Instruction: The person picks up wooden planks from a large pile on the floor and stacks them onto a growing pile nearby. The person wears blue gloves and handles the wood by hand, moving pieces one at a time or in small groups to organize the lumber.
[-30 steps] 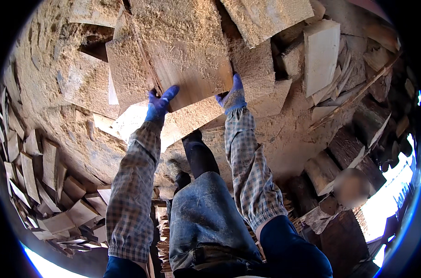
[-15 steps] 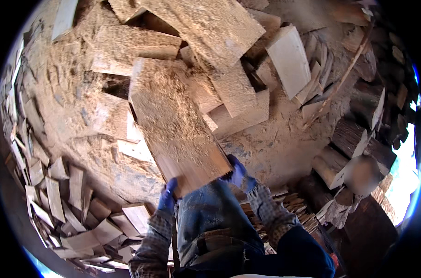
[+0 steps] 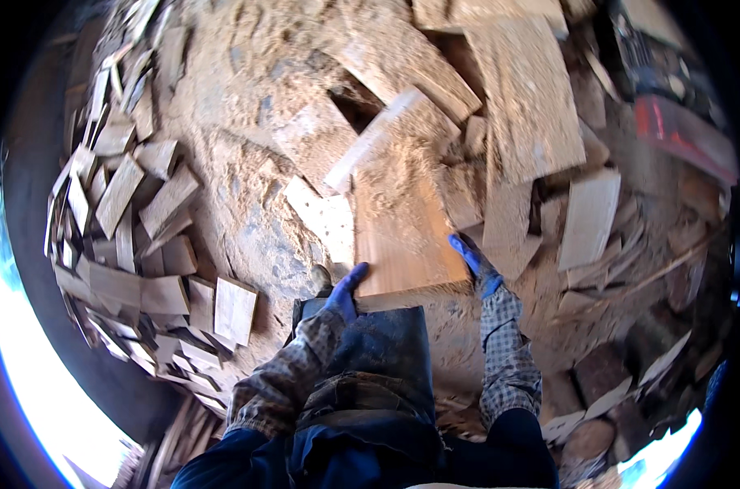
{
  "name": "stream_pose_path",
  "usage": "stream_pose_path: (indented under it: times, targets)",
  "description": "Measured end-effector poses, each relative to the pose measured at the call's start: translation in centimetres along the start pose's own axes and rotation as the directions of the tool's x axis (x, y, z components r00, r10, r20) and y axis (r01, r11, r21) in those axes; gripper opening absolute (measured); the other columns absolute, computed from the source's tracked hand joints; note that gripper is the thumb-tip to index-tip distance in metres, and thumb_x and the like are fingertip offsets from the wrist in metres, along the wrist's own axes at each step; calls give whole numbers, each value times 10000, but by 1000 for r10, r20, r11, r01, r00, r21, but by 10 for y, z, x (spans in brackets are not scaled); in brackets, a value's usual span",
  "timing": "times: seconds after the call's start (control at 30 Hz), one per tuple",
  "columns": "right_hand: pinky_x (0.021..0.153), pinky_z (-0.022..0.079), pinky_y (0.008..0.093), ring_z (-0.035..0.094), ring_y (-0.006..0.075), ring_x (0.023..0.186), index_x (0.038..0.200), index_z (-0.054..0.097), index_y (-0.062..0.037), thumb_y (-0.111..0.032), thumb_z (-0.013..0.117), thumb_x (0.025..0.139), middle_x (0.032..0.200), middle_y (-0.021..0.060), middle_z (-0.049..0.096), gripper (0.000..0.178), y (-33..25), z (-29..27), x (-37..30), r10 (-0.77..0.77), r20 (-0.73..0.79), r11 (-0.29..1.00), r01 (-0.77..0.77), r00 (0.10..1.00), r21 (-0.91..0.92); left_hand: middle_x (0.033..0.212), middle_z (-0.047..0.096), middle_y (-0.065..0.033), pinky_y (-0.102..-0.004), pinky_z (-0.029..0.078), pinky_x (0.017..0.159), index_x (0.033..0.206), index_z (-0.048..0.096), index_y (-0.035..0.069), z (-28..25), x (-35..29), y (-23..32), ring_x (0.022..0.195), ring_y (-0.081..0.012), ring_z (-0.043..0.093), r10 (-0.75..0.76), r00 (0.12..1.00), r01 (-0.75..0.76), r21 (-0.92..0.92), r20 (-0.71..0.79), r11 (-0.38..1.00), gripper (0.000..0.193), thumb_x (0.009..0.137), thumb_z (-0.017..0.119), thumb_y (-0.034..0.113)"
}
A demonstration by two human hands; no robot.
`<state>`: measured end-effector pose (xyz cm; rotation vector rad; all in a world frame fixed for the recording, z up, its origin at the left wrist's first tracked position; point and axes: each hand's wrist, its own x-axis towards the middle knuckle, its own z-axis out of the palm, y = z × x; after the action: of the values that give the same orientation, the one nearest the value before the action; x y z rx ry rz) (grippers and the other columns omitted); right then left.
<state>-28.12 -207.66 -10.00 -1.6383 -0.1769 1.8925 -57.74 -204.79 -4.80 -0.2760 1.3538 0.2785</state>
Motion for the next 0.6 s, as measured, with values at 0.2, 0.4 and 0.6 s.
stream_pose_path:
  times: [0.2, 0.4, 0.6]
  targets:
    - [885, 514, 333, 588, 248, 1032, 1347, 408, 5, -319, 758, 776, 1190, 138, 561, 744, -16, 27, 6, 183, 111, 982, -177, 977, -58, 1311, 491, -169, -451, 538, 819, 1485, 116, 142, -35, 29, -1, 1084, -277, 585, 218, 974, -222, 65, 68, 973, 962, 779, 757, 268]
    - [860, 513, 324, 582, 195, 1052, 1281, 501, 6, -254, 722, 825, 1183, 77, 579, 570, -10, 132, -1, 40, 44, 991, -34, 998, -133, 1333, 495, -155, -386, 440, 998, 1361, 452, 117, -122, 31, 87, 1237, -276, 488, 6, 946, 72, -227, 323, 971, 820, 630, 810, 20]
    - [786, 522, 312, 623, 192, 938, 1255, 554, -28, -306, 696, 843, 1114, 80, 635, 516, -75, 337, -52, 201, -237, 964, -235, 951, -127, 1135, 646, -147, -429, 442, 994, 1267, 536, 47, -208, -52, 217, 1041, -281, 627, -265, 811, 323, -21, 521, 946, 471, 871, 616, 288]
